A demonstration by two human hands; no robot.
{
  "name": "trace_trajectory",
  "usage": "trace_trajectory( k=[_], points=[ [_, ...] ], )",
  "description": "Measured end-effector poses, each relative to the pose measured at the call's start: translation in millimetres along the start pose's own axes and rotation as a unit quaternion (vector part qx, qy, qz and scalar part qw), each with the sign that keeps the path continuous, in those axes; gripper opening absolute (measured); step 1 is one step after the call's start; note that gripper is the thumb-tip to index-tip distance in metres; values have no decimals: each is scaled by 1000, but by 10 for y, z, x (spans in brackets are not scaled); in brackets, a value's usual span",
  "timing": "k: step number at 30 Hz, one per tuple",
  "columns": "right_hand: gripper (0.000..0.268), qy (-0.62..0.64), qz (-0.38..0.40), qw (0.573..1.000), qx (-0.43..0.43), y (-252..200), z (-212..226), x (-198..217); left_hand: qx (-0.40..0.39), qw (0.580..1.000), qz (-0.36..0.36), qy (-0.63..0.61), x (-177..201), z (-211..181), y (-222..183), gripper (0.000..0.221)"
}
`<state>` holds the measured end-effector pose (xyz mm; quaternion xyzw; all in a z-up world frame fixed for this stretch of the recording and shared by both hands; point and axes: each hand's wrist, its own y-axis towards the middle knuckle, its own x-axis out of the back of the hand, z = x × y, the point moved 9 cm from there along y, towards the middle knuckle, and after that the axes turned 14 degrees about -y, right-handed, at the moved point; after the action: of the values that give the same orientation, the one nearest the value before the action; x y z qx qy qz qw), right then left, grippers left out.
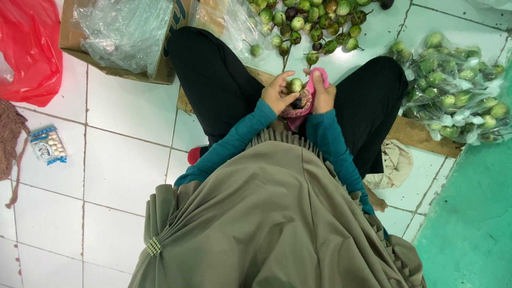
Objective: The person wipes small round vegetables with a cloth and places them into plastic bags.
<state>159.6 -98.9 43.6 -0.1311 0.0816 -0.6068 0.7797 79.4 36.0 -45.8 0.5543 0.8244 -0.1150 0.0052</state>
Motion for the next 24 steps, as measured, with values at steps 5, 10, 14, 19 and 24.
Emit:
trace_trajectory(
  k=[5,10,14,19,24],
  points=[
    [26,-195,75,952,223,138,-252,-116,59,997,-6,-42,110,684,62,54],
    [23,-318,54,877,356,-47,0,-252,93,995,16,40,0,440,-13,55],
    [28,-249,12,950,186,145,-275,16,132,980,32,-147,-174,385,-146,71],
    [32,-69,-18,990,117,152,-132,99,144,938,76,-305,-294,290,-81,75],
    [26,-120,50,962,241,11,85,-91,144,908,119,-376,-308,732,-2,37]
  ],
)
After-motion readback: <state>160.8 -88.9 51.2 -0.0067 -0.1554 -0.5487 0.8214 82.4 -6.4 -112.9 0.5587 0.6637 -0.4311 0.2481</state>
